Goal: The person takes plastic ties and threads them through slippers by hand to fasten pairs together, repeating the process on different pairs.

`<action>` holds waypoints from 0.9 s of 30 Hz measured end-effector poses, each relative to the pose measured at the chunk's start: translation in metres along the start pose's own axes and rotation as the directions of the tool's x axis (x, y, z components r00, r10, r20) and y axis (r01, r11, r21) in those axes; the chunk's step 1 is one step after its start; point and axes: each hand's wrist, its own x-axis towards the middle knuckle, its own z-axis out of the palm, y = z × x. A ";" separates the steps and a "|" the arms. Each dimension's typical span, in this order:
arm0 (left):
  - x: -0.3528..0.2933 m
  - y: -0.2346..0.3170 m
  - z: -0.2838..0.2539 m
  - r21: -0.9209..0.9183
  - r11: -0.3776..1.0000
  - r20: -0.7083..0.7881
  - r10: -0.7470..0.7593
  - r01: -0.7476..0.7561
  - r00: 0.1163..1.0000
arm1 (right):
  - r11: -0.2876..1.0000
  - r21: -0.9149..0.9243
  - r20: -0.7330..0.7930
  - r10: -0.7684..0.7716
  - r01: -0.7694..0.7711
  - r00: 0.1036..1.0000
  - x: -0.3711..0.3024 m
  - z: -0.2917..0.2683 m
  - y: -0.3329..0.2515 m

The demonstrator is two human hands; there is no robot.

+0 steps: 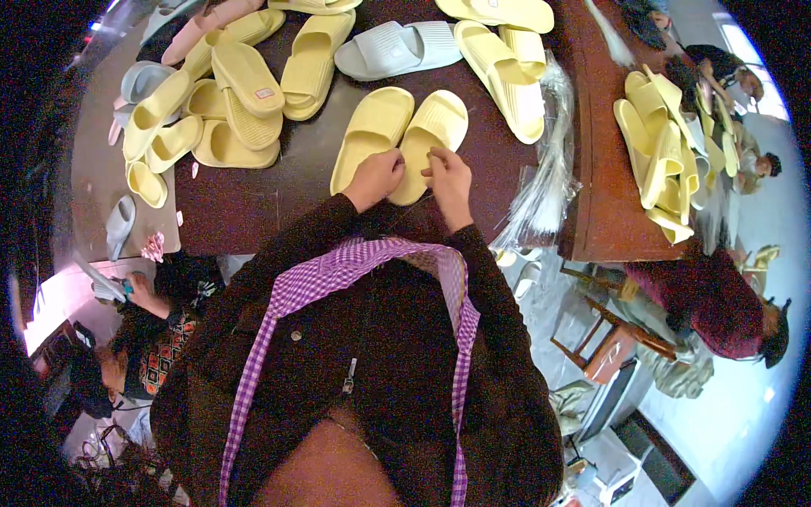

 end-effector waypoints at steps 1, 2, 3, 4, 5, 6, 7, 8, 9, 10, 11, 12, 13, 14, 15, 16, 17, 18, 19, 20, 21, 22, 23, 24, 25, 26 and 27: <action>0.001 0.002 0.001 0.010 1.000 -0.020 -0.027 0.027 0.999 | 1.000 -0.006 0.000 0.003 -0.003 1.000 0.004 -0.004 -0.003; 0.002 0.003 0.002 0.005 1.000 -0.019 -0.031 0.031 0.999 | 0.999 -0.018 -0.049 -0.032 0.031 0.998 0.011 -0.012 -0.007; 0.003 0.003 0.002 0.014 1.000 -0.028 -0.025 0.025 0.999 | 0.997 -0.032 -0.096 -0.068 0.065 0.993 0.020 -0.020 -0.009; 0.004 0.004 0.002 0.024 1.000 -0.034 -0.015 0.016 0.999 | 0.994 -0.046 -0.147 -0.104 0.098 0.984 0.029 -0.029 -0.011; 0.004 0.005 0.003 0.037 0.999 -0.039 -0.004 0.005 0.999 | 0.994 -0.048 -0.148 -0.101 0.095 0.984 0.044 -0.036 -0.006; 0.006 0.006 0.003 0.035 0.999 -0.035 0.000 0.001 0.999 | 0.979 -0.154 -0.130 -0.151 0.131 0.980 0.065 -0.043 0.002; 0.006 0.008 0.004 0.044 0.999 -0.020 0.017 -0.016 1.000 | 0.952 -0.258 -0.104 -0.199 0.167 0.974 0.086 -0.047 0.010; 0.008 0.008 0.006 0.053 0.998 -0.005 0.032 -0.032 0.999 | 0.952 -0.258 -0.106 -0.199 0.166 0.974 0.107 -0.049 0.017; 0.009 0.009 0.007 0.062 0.997 0.008 0.045 -0.045 0.999 | 0.877 -0.458 -0.081 -0.205 0.146 0.975 0.126 -0.047 0.019; 0.010 0.010 0.008 0.063 0.997 0.006 0.042 -0.042 0.999 | 0.760 -0.638 -0.054 -0.206 0.125 0.977 0.137 -0.049 0.022; 0.009 0.008 0.009 0.059 0.996 -0.003 0.061 -0.061 0.998 | 0.760 -0.637 -0.039 -0.204 0.133 0.978 0.141 -0.046 0.022; 0.009 0.007 0.009 0.056 0.995 -0.012 0.079 -0.079 0.997 | 0.729 -0.676 -0.016 -0.164 0.110 0.986 0.145 -0.043 0.021; 0.008 0.006 0.010 0.053 0.994 -0.021 0.097 -0.096 0.995 | 0.695 -0.713 0.005 -0.123 0.090 0.992 0.149 -0.040 0.020; 0.008 0.005 0.010 0.054 0.995 -0.032 0.082 -0.081 0.996 | 0.657 -0.751 0.027 -0.083 0.075 0.996 0.153 -0.037 0.020; 0.007 0.005 0.011 0.064 0.993 -0.024 0.097 -0.096 0.995 | 0.655 -0.750 0.045 -0.082 0.088 0.996 0.154 -0.035 0.021; 0.007 0.005 0.011 0.073 0.991 -0.017 0.112 -0.111 0.994 | 0.657 -0.736 0.039 -0.199 0.163 0.979 0.156 -0.036 0.024; 0.006 0.004 0.010 0.081 0.989 -0.008 0.128 -0.127 0.992 | 0.651 -0.721 0.030 -0.314 0.238 0.949 0.156 -0.037 0.028; 0.003 0.002 0.009 0.081 0.990 -0.017 0.114 -0.113 0.993 | 0.637 -0.705 0.017 -0.423 0.311 0.906 0.157 -0.039 0.031; -0.002 0.002 0.006 0.087 0.987 0.001 0.132 -0.132 0.991 | 0.636 -0.702 0.035 -0.419 0.321 0.907 0.156 -0.039 0.029; -0.007 0.003 0.004 0.093 0.984 0.020 0.151 -0.152 0.988 | 0.660 -0.673 0.038 -0.421 0.334 0.906 0.155 -0.040 0.026; -0.013 0.004 0.001 0.098 0.980 0.040 0.169 -0.172 0.985 | 0.684 -0.642 0.040 -0.422 0.347 0.906 0.153 -0.041 0.021; -0.018 0.005 -0.001 0.097 0.983 0.033 0.155 -0.158 0.987 | 0.707 -0.611 0.041 -0.422 0.357 0.906 0.151 -0.041 0.017; -0.024 0.008 -0.001 0.053 0.988 0.078 0.139 -0.143 0.987 | 0.706 -0.608 0.055 -0.418 0.363 0.907 0.148 -0.040 0.014; -0.029 0.012 -0.003 0.009 0.991 0.128 0.132 -0.135 0.983 | 0.744 -0.579 0.057 -0.372 0.334 0.926 0.145 -0.041 0.011; -0.032 0.013 -0.003 -0.034 0.992 0.177 0.128 -0.124 0.976 | 0.778 -0.550 0.060 -0.325 0.303 0.944 0.142 -0.041 0.008; -0.034 0.012 -0.003 -0.035 0.992 0.177 0.123 -0.119 0.976 | 0.810 -0.521 0.065 -0.278 0.270 0.958 0.139 -0.040 0.008; -0.036 0.012 -0.002 -0.072 0.983 0.138 0.176 -0.168 0.975 | 0.810 -0.520 0.069 -0.275 0.270 0.959 0.138 -0.039 0.009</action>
